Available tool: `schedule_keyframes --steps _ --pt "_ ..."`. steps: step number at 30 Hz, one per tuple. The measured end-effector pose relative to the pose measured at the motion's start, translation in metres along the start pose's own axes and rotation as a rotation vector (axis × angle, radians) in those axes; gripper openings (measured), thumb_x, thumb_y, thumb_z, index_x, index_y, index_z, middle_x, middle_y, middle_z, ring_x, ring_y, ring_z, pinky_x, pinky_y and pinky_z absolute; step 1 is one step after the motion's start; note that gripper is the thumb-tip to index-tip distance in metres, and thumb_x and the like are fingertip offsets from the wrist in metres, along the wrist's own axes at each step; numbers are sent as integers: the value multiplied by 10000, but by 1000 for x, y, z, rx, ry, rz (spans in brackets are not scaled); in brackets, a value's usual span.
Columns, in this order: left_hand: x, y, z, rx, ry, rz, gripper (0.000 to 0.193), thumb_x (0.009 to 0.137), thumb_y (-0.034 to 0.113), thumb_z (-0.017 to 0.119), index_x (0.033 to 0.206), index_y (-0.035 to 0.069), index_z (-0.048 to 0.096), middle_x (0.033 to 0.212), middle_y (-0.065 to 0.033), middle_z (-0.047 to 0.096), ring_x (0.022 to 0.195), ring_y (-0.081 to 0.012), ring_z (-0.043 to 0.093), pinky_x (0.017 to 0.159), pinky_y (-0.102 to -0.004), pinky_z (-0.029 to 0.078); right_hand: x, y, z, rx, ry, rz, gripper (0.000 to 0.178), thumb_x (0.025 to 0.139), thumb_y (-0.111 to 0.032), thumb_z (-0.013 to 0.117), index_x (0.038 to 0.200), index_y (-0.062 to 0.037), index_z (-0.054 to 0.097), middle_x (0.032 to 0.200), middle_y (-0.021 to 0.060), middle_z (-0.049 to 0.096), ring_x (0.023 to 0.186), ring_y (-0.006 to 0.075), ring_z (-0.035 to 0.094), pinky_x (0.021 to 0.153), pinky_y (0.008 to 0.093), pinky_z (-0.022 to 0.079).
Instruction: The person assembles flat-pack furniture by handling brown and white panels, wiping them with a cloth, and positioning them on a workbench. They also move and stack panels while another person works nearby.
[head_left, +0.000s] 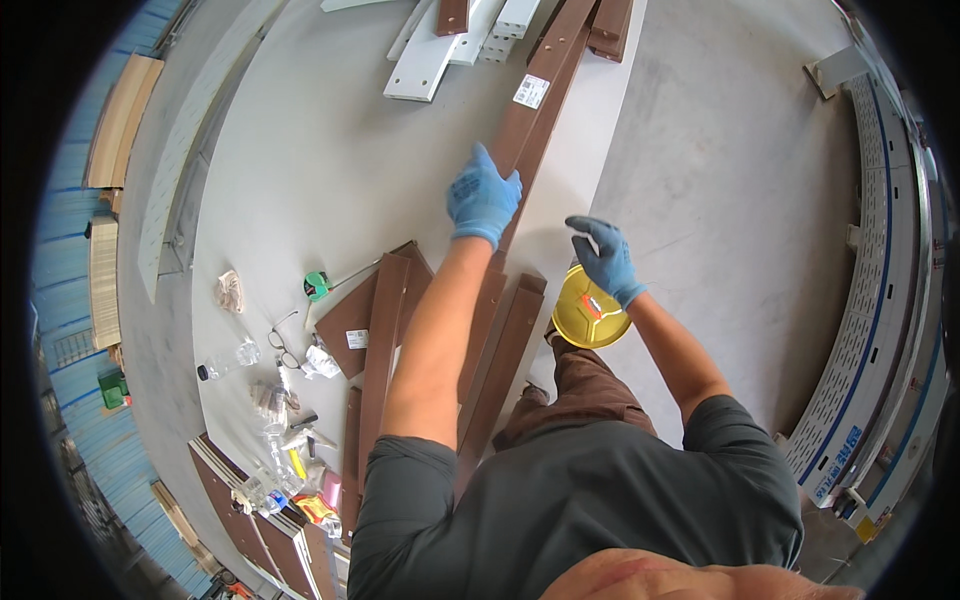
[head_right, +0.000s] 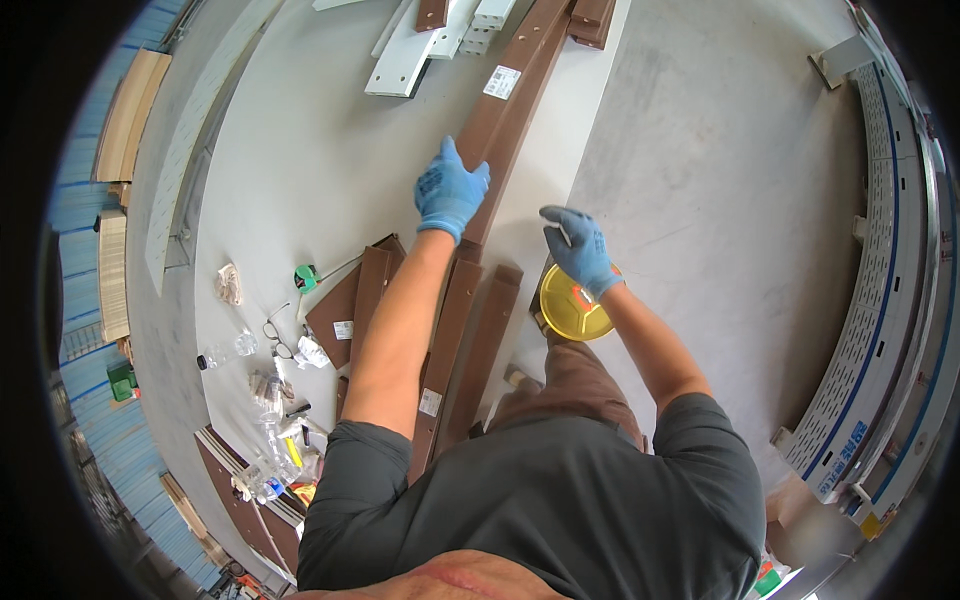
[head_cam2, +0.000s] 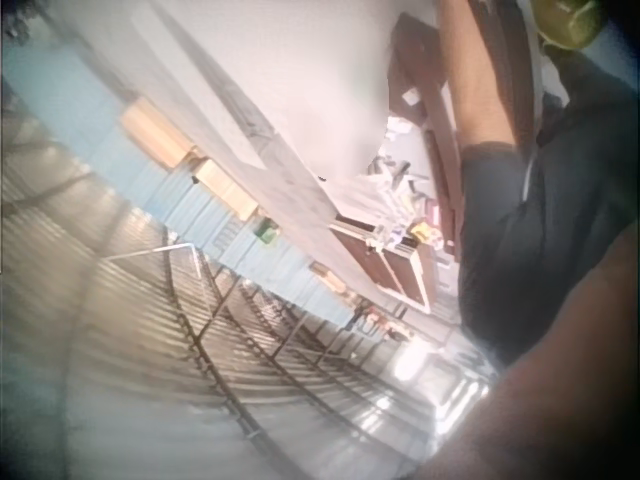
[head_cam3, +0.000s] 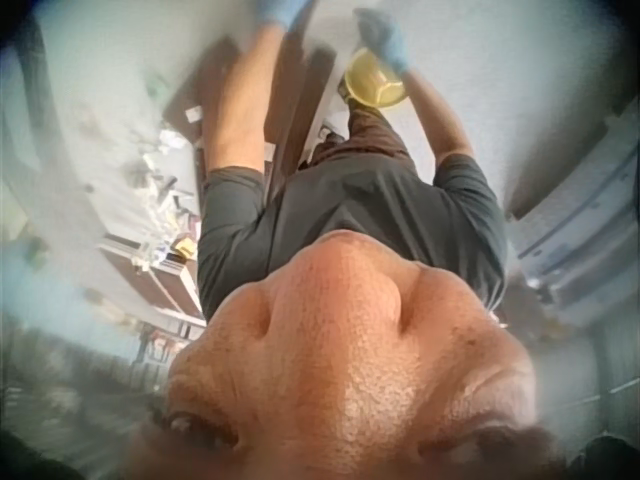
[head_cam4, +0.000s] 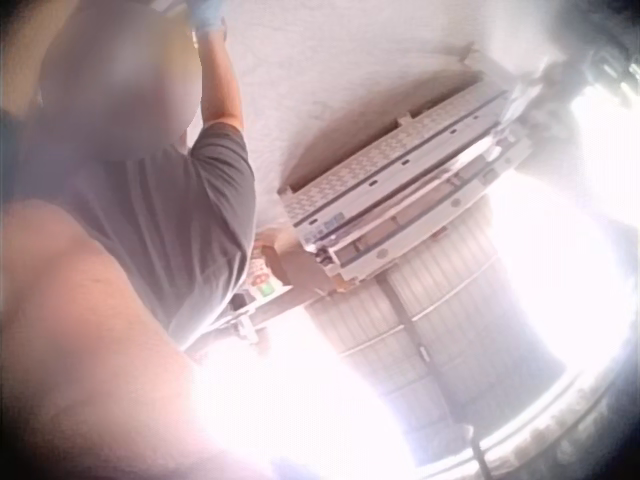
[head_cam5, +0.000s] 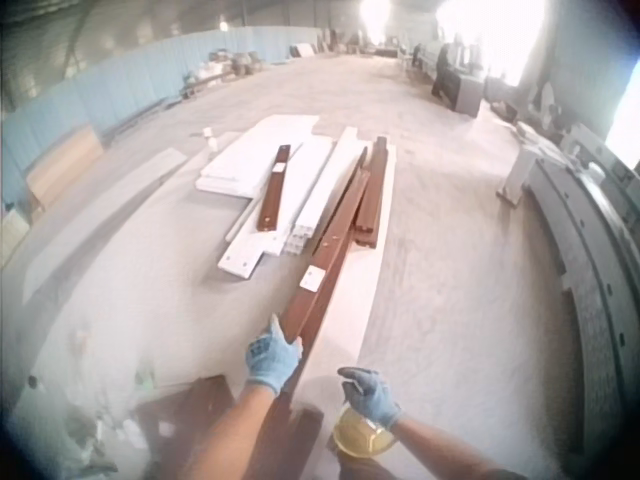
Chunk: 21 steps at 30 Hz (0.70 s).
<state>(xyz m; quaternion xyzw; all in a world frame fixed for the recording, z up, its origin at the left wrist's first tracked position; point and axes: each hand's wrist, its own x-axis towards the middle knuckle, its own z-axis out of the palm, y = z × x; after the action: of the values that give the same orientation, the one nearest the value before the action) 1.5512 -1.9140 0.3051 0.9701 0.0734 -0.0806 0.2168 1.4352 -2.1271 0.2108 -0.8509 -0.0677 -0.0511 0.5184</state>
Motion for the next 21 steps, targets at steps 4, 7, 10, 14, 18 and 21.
schedule_keyframes --steps 4,7,10,14,18,21 --pt "-10 -11 -36 -182 -10 40 818 853 380 781 1497 -39 501 1313 -291 683 1164 -430 693 1003 -477 549 58 -4 1 93 116 37 237 971 -147 695 1187 -76 762 1163 118 779 1109 287 720 989 385 541" --pt "-35 -33 -52 -294 -20 64 800 814 334 833 1454 -55 553 1358 -277 671 1191 -392 690 996 -444 553 115 -11 6 557 85 306 404 1065 -301 634 1380 -48 652 1224 96 748 1121 229 700 1019 374 533" --pt "-71 -62 -60 -471 -51 101 770 812 278 849 1446 -53 565 1366 -260 673 1185 -367 696 971 -419 565 176 -21 17 954 53 469 577 1061 -486 609 1415 -31 584 1241 125 723 1148 261 696 1057 395 534" --pt "-134 -97 -76 -589 -163 58 748 832 231 838 1466 -41 549 1366 -256 672 1170 -373 702 936 -406 582 194 -47 23 1401 -1 356 674 1029 -602 595 1351 -10 594 1262 157 710 1203 293 680 1102 431 527" --pt "-208 -132 -85 -242 -32 139 783 834 233 831 1499 -25 508 1371 -262 659 1187 -408 682 980 -447 558 130 -81 35 1374 -183 450 507 1046 -355 619 1368 37 608 1277 169 712 1221 290 671 1112 440 516" --pt "-285 -169 -68 -200 39 145 825 814 213 830 1518 -15 465 1323 -254 676 1164 -441 670 996 -484 539 50 -97 48 1306 -332 515 452 1033 -264 608 1353 55 634 1312 172 702 1208 284 677 1110 436 514"
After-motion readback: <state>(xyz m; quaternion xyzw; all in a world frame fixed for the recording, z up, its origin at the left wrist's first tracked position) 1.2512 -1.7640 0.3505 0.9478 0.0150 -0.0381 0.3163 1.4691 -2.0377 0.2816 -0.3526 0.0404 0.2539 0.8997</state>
